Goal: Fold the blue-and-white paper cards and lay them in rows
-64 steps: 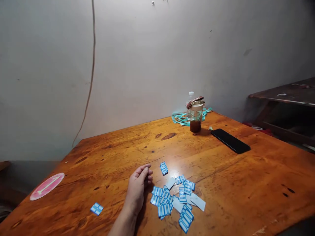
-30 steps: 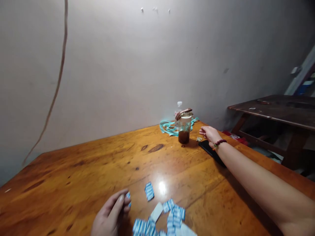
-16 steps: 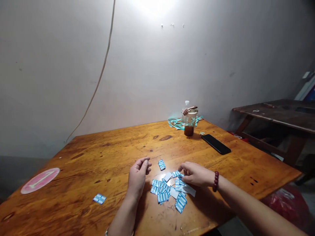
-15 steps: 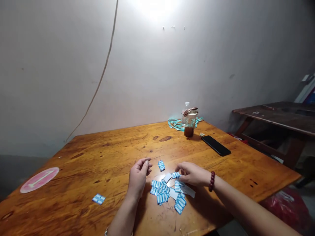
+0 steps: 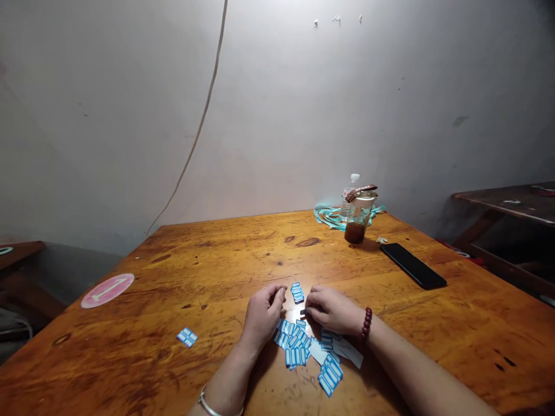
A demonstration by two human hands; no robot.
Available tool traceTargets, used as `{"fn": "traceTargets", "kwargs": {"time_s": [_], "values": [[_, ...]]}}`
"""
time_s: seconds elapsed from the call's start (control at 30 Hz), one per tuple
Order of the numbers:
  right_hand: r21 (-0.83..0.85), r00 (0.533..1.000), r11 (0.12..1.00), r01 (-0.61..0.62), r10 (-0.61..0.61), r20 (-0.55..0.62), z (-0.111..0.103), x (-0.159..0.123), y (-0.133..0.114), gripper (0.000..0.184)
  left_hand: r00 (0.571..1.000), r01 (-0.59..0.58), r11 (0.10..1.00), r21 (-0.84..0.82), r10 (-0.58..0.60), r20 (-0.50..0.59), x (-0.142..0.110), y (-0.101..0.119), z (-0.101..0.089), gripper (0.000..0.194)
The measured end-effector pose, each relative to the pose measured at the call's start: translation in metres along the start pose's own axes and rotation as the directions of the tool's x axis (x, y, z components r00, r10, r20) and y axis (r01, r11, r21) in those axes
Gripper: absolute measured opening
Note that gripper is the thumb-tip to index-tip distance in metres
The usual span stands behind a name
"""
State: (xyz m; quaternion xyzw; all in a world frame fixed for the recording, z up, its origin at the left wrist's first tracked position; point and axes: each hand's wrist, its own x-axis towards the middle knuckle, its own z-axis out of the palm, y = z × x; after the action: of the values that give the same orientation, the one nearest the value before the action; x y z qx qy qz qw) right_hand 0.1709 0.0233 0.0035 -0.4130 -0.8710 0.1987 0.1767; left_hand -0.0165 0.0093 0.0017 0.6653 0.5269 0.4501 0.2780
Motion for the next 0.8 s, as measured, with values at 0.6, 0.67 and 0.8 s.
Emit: {"fn": "traceTargets", "kwargs": {"time_s": [0.6,0.67,0.8], "values": [[-0.037,1.000,0.999,0.019,-0.018,0.013,0.027,-0.004,-0.052,0.030,0.994,0.079,0.989,-0.123,-0.087,-0.063,0.001,-0.004,-0.002,0.028],[-0.079,0.999,0.996,-0.030,0.034,0.041,0.033,-0.002,-0.055,0.033,0.993,0.095,0.986,-0.138,-0.104,-0.063,0.001,-0.004,-0.002,0.029],[-0.049,0.990,0.992,-0.117,0.121,0.071,0.033,0.001,-0.049,0.028,0.994,0.080,0.987,-0.141,-0.090,-0.061,0.001,-0.004,-0.002,0.029]]}}
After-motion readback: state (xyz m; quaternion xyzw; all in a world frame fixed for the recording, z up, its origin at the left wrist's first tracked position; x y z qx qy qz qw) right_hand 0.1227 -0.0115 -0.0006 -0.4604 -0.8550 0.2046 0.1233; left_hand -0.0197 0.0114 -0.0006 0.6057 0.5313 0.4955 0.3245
